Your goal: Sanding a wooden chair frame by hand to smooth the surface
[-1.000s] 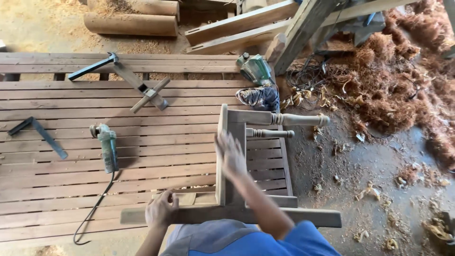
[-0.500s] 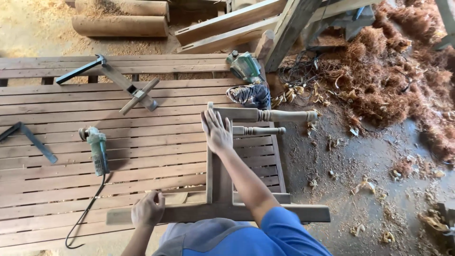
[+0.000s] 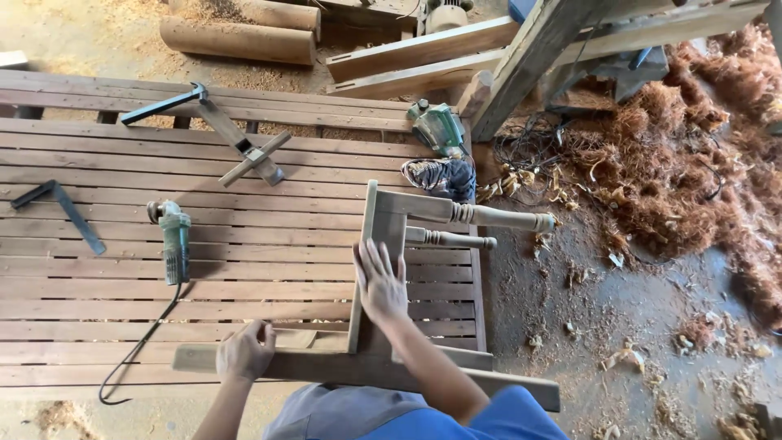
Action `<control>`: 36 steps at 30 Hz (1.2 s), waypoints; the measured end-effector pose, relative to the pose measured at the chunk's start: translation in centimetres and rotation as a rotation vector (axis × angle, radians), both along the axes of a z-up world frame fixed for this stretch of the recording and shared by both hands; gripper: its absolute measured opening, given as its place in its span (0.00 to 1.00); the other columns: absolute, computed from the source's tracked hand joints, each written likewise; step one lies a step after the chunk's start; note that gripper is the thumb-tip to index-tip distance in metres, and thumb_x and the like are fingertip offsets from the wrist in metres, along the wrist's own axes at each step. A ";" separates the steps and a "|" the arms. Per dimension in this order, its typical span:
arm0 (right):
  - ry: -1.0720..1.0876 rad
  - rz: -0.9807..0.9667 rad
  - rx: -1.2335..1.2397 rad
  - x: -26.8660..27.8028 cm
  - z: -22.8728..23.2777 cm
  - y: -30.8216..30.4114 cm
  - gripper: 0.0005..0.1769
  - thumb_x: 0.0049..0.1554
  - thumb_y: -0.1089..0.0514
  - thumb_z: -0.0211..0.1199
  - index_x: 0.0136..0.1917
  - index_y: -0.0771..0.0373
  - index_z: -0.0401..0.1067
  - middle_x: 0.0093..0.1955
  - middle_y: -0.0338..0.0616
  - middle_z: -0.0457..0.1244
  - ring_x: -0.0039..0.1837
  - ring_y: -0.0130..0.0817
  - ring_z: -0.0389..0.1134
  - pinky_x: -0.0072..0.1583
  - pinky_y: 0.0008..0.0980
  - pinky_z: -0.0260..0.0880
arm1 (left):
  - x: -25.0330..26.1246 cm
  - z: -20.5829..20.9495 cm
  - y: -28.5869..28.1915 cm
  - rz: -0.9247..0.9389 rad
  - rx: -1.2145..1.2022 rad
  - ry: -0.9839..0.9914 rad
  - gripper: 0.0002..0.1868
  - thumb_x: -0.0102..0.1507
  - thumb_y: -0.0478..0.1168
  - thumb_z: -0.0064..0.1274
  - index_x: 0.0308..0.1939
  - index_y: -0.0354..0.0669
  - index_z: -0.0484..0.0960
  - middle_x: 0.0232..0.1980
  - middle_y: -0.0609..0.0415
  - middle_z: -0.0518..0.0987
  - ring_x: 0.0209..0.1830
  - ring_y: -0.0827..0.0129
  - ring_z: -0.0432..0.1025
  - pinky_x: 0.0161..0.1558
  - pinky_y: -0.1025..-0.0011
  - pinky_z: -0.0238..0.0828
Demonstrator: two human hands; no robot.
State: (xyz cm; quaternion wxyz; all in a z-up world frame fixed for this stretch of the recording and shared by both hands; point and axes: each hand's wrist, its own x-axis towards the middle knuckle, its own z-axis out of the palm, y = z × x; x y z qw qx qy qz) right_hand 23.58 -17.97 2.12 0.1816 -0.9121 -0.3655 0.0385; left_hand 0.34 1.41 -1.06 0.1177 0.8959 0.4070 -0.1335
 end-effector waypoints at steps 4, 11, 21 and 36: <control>0.145 -0.063 -0.099 8.7 1.5 5.0 0.34 0.68 0.42 0.28 0.84 0.48 0.36 0.87 0.33 0.34 0.85 0.37 0.30 0.80 0.54 0.21 | -0.1 0.4 -0.4 0.022 0.043 -0.013 0.16 0.66 0.58 0.40 0.41 0.63 0.83 0.32 0.62 0.86 0.37 0.65 0.80 0.46 0.68 0.76; -0.085 -0.118 0.076 13.4 -2.3 7.5 0.29 0.69 0.40 0.38 0.81 0.44 0.52 0.84 0.33 0.48 0.83 0.37 0.48 0.79 0.46 0.44 | -1.5 -7.0 1.3 0.112 -0.075 -0.250 0.16 0.68 0.53 0.44 0.43 0.53 0.84 0.40 0.47 0.84 0.45 0.47 0.79 0.47 0.55 0.73; 0.390 0.113 0.399 -13.7 -1.0 -10.0 0.21 0.66 0.52 0.56 0.71 0.39 0.71 0.75 0.26 0.61 0.81 0.31 0.54 0.78 0.33 0.43 | -1.8 -4.0 1.4 -0.134 0.225 -0.498 0.07 0.64 0.53 0.54 0.34 0.62 0.83 0.25 0.64 0.78 0.31 0.66 0.79 0.46 0.71 0.71; 0.071 -0.458 0.116 3.6 -8.5 5.1 0.23 0.61 0.46 0.57 0.69 0.30 0.65 0.67 0.19 0.63 0.70 0.30 0.68 0.64 0.45 0.78 | -1.7 -3.5 1.4 -0.281 0.175 -0.609 0.10 0.68 0.49 0.53 0.35 0.53 0.80 0.25 0.55 0.78 0.31 0.50 0.78 0.44 0.59 0.72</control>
